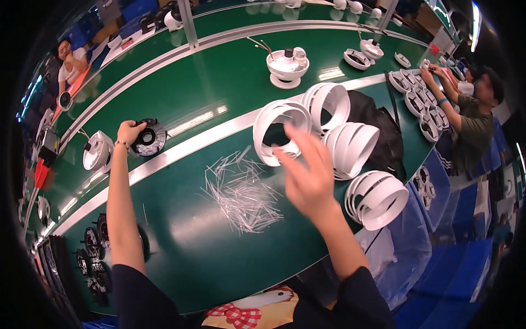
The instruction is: Assembling internal electronic components into plastic housings on a factory assembly line.
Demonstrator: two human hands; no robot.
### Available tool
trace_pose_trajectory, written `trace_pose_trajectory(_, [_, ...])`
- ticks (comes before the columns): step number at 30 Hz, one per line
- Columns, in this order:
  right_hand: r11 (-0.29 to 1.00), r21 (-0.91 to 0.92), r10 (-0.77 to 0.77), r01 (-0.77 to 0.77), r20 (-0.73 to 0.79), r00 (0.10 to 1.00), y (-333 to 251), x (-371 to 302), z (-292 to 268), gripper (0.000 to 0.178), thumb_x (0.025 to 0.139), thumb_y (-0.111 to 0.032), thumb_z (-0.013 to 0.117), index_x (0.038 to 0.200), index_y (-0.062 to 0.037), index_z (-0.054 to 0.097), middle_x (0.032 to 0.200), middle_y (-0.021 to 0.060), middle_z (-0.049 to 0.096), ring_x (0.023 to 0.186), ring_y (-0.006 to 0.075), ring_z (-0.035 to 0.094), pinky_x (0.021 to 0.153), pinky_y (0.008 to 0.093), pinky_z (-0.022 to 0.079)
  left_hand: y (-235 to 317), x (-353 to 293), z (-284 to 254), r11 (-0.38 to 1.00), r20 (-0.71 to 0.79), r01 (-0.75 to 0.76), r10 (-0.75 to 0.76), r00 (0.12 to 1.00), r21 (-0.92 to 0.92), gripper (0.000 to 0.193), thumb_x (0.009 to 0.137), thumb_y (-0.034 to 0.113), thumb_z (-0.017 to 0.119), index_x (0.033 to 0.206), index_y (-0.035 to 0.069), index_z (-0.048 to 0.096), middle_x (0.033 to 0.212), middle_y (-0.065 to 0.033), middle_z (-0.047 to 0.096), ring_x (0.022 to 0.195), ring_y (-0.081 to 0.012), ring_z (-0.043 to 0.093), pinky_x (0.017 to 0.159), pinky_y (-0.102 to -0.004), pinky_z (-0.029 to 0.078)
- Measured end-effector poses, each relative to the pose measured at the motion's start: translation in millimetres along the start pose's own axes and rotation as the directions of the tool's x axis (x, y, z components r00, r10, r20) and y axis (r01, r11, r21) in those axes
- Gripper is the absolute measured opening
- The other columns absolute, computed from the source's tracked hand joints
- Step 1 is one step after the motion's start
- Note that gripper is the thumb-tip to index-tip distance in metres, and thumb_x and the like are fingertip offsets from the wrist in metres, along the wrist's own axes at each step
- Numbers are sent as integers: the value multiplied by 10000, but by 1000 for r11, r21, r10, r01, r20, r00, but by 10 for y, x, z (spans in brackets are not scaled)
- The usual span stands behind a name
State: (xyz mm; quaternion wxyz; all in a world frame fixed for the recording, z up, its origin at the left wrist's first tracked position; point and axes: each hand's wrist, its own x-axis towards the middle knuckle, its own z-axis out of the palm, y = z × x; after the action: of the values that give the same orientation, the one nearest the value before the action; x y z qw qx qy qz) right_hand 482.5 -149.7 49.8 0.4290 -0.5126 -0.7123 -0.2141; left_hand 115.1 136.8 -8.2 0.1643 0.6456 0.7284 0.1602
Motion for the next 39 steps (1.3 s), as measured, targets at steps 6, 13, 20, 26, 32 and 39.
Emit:
trace_pose_trajectory(6, [994, -54, -91, 96, 86, 992, 566, 373, 374, 253, 555, 75, 546, 752, -51, 642, 976, 72, 600, 924, 275, 541, 786, 360, 444, 201, -1009, 232, 690, -434, -388, 117, 893, -612, 148, 781, 110, 620, 841, -6, 550, 696, -16, 580, 616, -66, 508, 573, -211, 413])
trace_pose_trajectory(13, [990, 93, -114, 111, 31, 993, -172, 659, -234, 278, 561, 99, 572, 787, -42, 650, 727, 72, 590, 638, 203, 590, 551, 276, 472, 177, -2415, 89, 97, -151, -145, -47, 987, -985, 309, 842, -50, 421, 1142, -19, 356, 1038, -135, 548, 919, -157, 557, 793, -252, 454])
trace_pose_trajectory(20, [884, 421, -54, -202, 523, 851, -1215, -1, 68, 583, 664, 104, 535, 1220, -22, 413, 1036, 157, 571, 528, 162, 527, 464, 243, 407, -262, -2777, 189, 45, -291, -289, -46, 956, -956, 414, 816, -82, 412, 1205, -4, 297, 1088, -143, 519, 991, -163, 517, 869, -261, 401])
trace_pose_trajectory(26, [806, 286, 168, -519, 729, 663, -1285, -664, 167, 569, 698, 9, 532, 1232, 29, 337, 1166, 252, 454, 1043, 391, 476, 864, 394, 402, -218, -2799, 150, 70, -362, -356, -89, 928, -932, 459, 810, -90, 398, 1244, 1, 282, 1144, -149, 474, 1029, -160, 479, 889, -248, 357])
trace_pose_trajectory(32, [952, 167, 111, -256, 592, 798, -1543, -218, -47, 927, 481, -292, 803, 1253, -49, 351, 1349, 215, 229, 1135, 386, 400, 864, 405, 402, -271, -2853, 135, 39, -314, -312, -105, 944, -949, 453, 820, -67, 405, 1250, 8, 282, 1126, -133, 491, 993, -147, 502, 845, -247, 401])
trace_pose_trajectory(39, [904, 425, -391, -36, 860, 328, -1551, -118, 360, 1053, 440, -315, 811, 1309, -71, 270, 1375, 226, 132, 1258, 411, 150, 982, 531, 196, -191, -2828, 199, -21, -255, -258, -85, 963, -966, 503, 759, -124, 440, 1227, -1, 302, 1147, -122, 469, 1045, -171, 479, 917, -268, 354])
